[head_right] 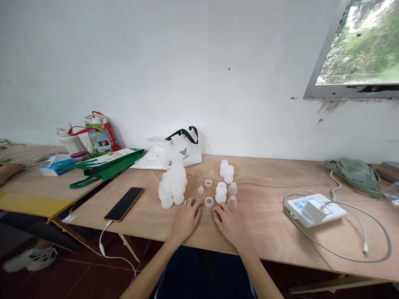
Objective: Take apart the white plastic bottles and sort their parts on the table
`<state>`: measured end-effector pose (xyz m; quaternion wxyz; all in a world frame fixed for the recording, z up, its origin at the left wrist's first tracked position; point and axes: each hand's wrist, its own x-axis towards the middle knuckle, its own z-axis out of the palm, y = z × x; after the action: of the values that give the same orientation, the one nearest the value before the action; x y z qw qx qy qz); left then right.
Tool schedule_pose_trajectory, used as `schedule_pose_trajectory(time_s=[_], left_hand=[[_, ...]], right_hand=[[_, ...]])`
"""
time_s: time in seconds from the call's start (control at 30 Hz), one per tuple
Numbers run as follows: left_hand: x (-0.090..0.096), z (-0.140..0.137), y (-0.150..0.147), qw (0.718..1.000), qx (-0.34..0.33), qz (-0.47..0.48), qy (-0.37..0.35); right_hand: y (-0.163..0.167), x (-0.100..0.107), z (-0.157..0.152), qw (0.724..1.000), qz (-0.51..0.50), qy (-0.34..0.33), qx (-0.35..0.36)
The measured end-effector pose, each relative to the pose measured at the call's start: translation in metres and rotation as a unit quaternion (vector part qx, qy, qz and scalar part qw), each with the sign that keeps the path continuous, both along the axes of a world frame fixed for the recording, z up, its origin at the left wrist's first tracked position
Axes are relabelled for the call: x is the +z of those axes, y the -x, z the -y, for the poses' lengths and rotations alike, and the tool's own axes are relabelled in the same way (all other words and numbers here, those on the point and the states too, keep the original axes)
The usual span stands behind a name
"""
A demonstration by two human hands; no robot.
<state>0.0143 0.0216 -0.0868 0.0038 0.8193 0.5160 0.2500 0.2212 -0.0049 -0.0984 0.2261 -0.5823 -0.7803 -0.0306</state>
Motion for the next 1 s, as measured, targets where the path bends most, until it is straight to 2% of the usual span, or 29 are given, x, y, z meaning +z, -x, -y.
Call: schedule_pose_trajectory(time_s=[0.2, 0.3, 0.4, 0.47, 0.77, 0.87, 1.0], left_hand=[[0.004, -0.003, 0.002, 0.996, -0.032, 0.076, 0.035], [0.004, -0.006, 0.005, 0.985, -0.106, 0.121, 0.062], [0.004, -0.007, 0.007, 0.970, -0.191, 0.121, 0.088], [0.004, -0.006, 0.007, 0.965, -0.212, 0.116, 0.098], [0.007, 0.000, 0.004, 0.957, -0.186, 0.155, 0.160], [0.009, 0.000, 0.003, 0.953, -0.187, 0.174, 0.163], [0.007, -0.002, 0.002, 0.959, -0.171, 0.177, 0.143]], right_hand=[[0.001, 0.002, 0.001, 1.000, 0.007, -0.003, -0.003], [0.001, 0.004, 0.003, 1.000, -0.004, 0.004, -0.009], [0.001, 0.004, 0.004, 0.999, -0.053, 0.012, -0.001], [0.000, 0.006, 0.004, 0.997, -0.077, 0.014, 0.009], [0.004, 0.015, 0.009, 0.992, -0.093, 0.030, 0.083], [0.004, 0.015, 0.009, 0.992, -0.099, 0.029, 0.079], [0.003, 0.013, 0.008, 0.997, -0.072, -0.013, 0.036]])
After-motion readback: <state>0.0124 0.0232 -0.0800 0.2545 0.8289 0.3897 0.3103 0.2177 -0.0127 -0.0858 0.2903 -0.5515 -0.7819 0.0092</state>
